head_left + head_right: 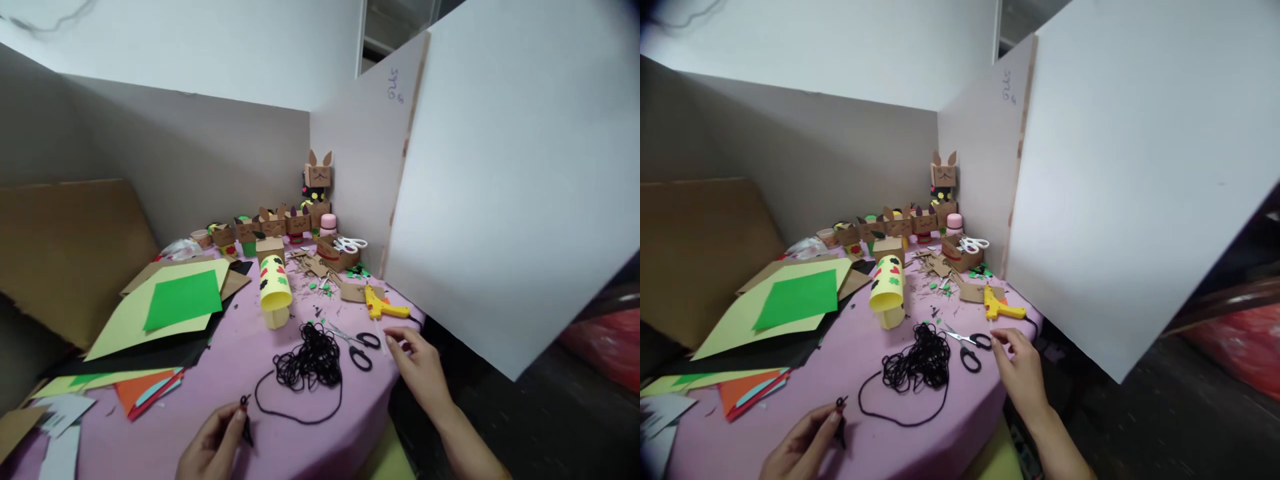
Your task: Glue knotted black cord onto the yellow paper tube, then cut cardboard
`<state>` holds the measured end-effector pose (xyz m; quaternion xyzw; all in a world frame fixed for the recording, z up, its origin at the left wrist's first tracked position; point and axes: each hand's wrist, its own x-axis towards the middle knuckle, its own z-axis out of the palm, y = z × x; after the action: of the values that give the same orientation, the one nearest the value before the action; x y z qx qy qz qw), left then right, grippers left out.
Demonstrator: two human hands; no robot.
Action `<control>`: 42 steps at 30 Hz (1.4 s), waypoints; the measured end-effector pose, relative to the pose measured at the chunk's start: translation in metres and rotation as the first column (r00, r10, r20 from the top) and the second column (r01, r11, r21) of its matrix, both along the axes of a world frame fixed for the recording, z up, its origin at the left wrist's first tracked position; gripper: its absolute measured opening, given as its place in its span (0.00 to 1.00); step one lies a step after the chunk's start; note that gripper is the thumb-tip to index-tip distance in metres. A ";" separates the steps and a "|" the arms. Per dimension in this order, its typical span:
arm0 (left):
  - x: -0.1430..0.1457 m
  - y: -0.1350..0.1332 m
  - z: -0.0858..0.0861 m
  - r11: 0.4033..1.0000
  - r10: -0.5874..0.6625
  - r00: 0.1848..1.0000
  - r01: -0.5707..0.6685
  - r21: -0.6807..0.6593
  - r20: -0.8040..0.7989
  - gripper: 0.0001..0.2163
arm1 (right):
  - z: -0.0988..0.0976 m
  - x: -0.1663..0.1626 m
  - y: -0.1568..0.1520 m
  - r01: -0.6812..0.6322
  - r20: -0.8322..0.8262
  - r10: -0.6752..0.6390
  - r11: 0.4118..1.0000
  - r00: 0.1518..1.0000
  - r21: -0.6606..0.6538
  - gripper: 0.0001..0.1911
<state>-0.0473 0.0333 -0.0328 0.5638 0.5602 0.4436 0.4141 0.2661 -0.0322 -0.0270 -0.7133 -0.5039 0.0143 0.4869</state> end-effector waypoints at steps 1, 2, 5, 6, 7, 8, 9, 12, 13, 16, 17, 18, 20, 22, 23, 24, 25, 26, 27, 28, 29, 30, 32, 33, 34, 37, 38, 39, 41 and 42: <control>0.000 -0.002 0.002 0.999 0.001 1.000 -0.001 0.034 -0.021 0.19 | 0.001 0.000 0.001 -0.024 0.036 0.024 1.000 0.999 -0.011 0.11; 0.001 -0.003 0.004 0.997 -0.008 0.999 0.011 0.071 -0.042 0.18 | 0.001 -0.001 0.003 -0.051 0.065 0.052 0.998 0.997 -0.021 0.11; 0.002 -0.008 0.005 0.986 -0.016 0.997 0.029 0.165 -0.076 0.16 | 0.000 -0.014 0.011 -0.130 0.163 0.139 0.989 0.977 -0.064 0.11; 0.002 -0.009 0.004 0.984 -0.019 0.997 0.033 0.177 -0.079 0.16 | -0.002 -0.018 0.013 -0.143 0.196 0.156 0.986 0.968 -0.081 0.11; 0.002 -0.009 0.003 0.982 -0.021 0.997 0.035 0.184 -0.081 0.15 | -0.005 -0.022 0.014 -0.145 0.225 0.164 0.985 0.960 -0.097 0.11; 0.001 -0.009 0.003 0.982 -0.023 0.996 0.038 0.188 -0.082 0.14 | -0.007 -0.024 0.014 -0.138 0.250 0.162 0.984 0.954 -0.111 0.11; 0.001 -0.010 0.002 0.981 -0.024 0.996 0.040 0.188 -0.087 0.14 | -0.009 -0.023 0.015 -0.122 0.272 0.151 0.985 0.950 -0.122 0.12; 0.000 -0.009 0.002 0.980 -0.031 0.994 0.052 0.193 -0.109 0.14 | -0.011 -0.003 0.016 -0.026 0.324 0.075 0.988 0.943 -0.154 0.12; 0.000 -0.009 0.003 0.979 -0.035 0.992 0.058 0.196 -0.118 0.14 | -0.010 0.008 0.017 0.016 0.340 0.042 0.986 0.939 -0.165 0.12; -0.001 -0.007 0.002 0.976 -0.048 0.989 0.077 0.205 -0.139 0.14 | -0.005 0.041 0.030 0.137 0.394 -0.044 0.967 0.918 -0.212 0.13; -0.001 -0.006 0.000 0.976 -0.047 0.989 0.077 0.206 -0.144 0.14 | -0.003 0.051 0.037 0.164 0.414 -0.055 0.959 0.908 -0.232 0.13; -0.002 -0.005 -0.002 0.976 -0.043 0.989 0.072 0.205 -0.143 0.14 | -0.002 0.058 0.044 0.180 0.435 -0.055 0.950 0.899 -0.254 0.14; -0.003 -0.003 -0.008 0.977 -0.033 0.991 0.060 0.206 -0.133 0.15 | -0.002 0.068 0.060 0.198 0.473 -0.035 0.933 0.881 -0.300 0.14; -0.004 -0.001 -0.014 0.977 -0.033 0.993 0.056 0.207 -0.113 0.15 | -0.004 0.072 0.075 0.202 0.501 0.001 0.915 0.865 -0.350 0.15; -0.004 0.000 -0.016 0.977 -0.036 0.994 0.057 0.206 -0.103 0.15 | -0.006 0.072 0.081 0.202 0.512 0.020 0.905 0.859 -0.375 0.15; -0.004 0.000 -0.018 0.977 -0.043 0.994 0.062 0.203 -0.098 0.15 | -0.009 0.073 0.085 0.202 0.521 0.040 0.895 0.852 -0.398 0.15; -0.004 0.000 -0.018 0.978 -0.049 0.994 0.067 0.200 -0.095 0.14 | -0.011 0.074 0.089 0.202 0.529 0.056 0.886 0.847 -0.418 0.15; -0.003 -0.001 -0.018 0.978 -0.051 0.994 0.069 0.197 -0.094 0.14 | -0.013 0.075 0.091 0.204 0.534 0.068 0.877 0.843 -0.434 0.15; -0.003 -0.002 -0.017 0.978 -0.053 0.994 0.071 0.195 -0.095 0.14 | -0.014 0.076 0.093 0.206 0.538 0.077 0.870 0.839 -0.447 0.14; -0.002 -0.003 -0.016 0.978 -0.056 0.994 0.074 0.194 -0.096 0.14 | -0.015 0.078 0.094 0.208 0.541 0.084 0.865 0.837 -0.456 0.14; -0.002 -0.004 -0.015 0.978 -0.058 0.994 0.076 0.194 -0.096 0.14 | -0.016 0.079 0.094 0.208 0.542 0.089 0.863 0.836 -0.461 0.14; -0.001 -0.005 -0.014 0.978 -0.061 0.994 0.079 0.195 -0.095 0.14 | -0.016 0.080 0.094 0.205 0.541 0.093 0.862 0.836 -0.464 0.14; -0.001 -0.007 -0.013 0.978 -0.063 0.994 0.080 0.193 -0.094 0.14 | -0.016 0.082 0.093 0.198 0.538 0.097 0.864 0.838 -0.463 0.14; 0.000 -0.007 -0.013 0.978 -0.064 0.994 0.081 0.192 -0.094 0.14 | -0.016 0.082 0.091 0.196 0.536 0.095 0.866 0.839 -0.461 0.15; 0.000 -0.008 -0.013 0.978 -0.062 0.994 0.080 0.192 -0.094 0.14 | -0.016 0.082 0.090 0.195 0.534 0.093 0.868 0.840 -0.457 0.15; 0.000 -0.009 -0.011 0.980 -0.059 0.994 0.075 0.185 -0.089 0.15 | -0.016 0.078 0.084 0.199 0.532 0.084 0.869 0.843 -0.453 0.15; 0.001 -0.009 -0.011 0.980 -0.057 0.995 0.073 0.184 -0.086 0.15 | -0.017 0.077 0.083 0.198 0.530 0.085 0.869 0.844 -0.454 0.14; 0.001 -0.009 -0.010 0.980 -0.056 0.995 0.071 0.184 -0.082 0.15 | -0.017 0.076 0.082 0.195 0.525 0.088 0.867 0.847 -0.459 0.13; 0.001 -0.010 -0.009 0.979 -0.058 0.995 0.072 0.189 -0.080 0.16 | -0.018 0.075 0.081 0.183 0.505 0.098 0.860 0.858 -0.477 0.13; 0.001 -0.009 -0.008 0.978 -0.059 0.995 0.074 0.193 -0.082 0.16 | -0.018 0.075 0.082 0.172 0.489 0.106 0.854 0.866 -0.490 0.13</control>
<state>-0.0458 0.0238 -0.0412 0.6366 0.5102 0.4607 0.3496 0.3408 0.0496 -0.0449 -0.8055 -0.5765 -0.0439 0.1297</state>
